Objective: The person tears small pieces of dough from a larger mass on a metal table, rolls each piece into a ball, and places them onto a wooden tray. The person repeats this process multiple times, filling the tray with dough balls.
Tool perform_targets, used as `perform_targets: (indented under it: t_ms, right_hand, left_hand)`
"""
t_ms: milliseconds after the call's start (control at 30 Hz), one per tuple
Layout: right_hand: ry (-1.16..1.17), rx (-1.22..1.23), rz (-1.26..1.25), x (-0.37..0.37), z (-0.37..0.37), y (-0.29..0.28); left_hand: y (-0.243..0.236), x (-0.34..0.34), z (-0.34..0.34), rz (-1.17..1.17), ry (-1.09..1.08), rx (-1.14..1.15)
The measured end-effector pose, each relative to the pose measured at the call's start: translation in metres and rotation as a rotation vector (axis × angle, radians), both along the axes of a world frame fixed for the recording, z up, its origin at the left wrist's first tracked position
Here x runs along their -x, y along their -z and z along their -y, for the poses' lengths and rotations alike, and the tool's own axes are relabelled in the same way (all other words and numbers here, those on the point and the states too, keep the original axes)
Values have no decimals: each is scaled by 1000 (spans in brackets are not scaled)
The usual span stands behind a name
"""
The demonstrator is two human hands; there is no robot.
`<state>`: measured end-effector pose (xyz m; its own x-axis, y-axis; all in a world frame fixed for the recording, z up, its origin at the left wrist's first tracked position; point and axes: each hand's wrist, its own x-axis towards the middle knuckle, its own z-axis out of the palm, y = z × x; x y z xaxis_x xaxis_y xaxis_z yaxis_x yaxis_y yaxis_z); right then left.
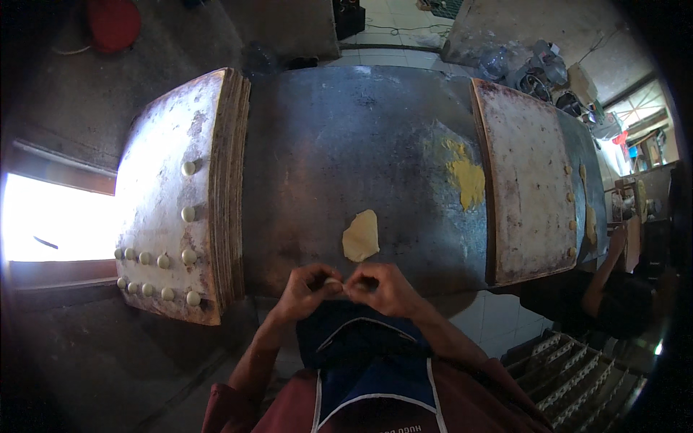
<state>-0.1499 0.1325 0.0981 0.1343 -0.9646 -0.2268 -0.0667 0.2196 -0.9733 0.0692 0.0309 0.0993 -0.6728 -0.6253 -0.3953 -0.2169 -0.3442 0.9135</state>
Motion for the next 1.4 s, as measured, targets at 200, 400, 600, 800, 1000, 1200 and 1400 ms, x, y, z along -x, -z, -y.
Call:
perform_targets:
  t_ms: [200,400,600,800,1000,1200,1400]
  right_hand:
    - [311,-47,-414,58,-29,26]
    - [399,365,-1267,62,8,93]
    - [236,414,-964,75,-11,119]
    - [303,337,-941,80,-1,112]
    - [345,400,-1065,95,-7,114]
    - [354,500,-821,96,-30,132]
    - [391,429,-1096,109,-48,157]
  left_hand:
    - [42,-11,39,410,-16,830]
    - [108,38,58,550,-502,895]
    - [126,33,36,290,-271,1145]
    - [130,32,38,374,-368,1149]
    - [133,24,45,437,-516,815]
    - [140,21,21,230,-286,1215]
    - [117,1,15,426,-317,926]
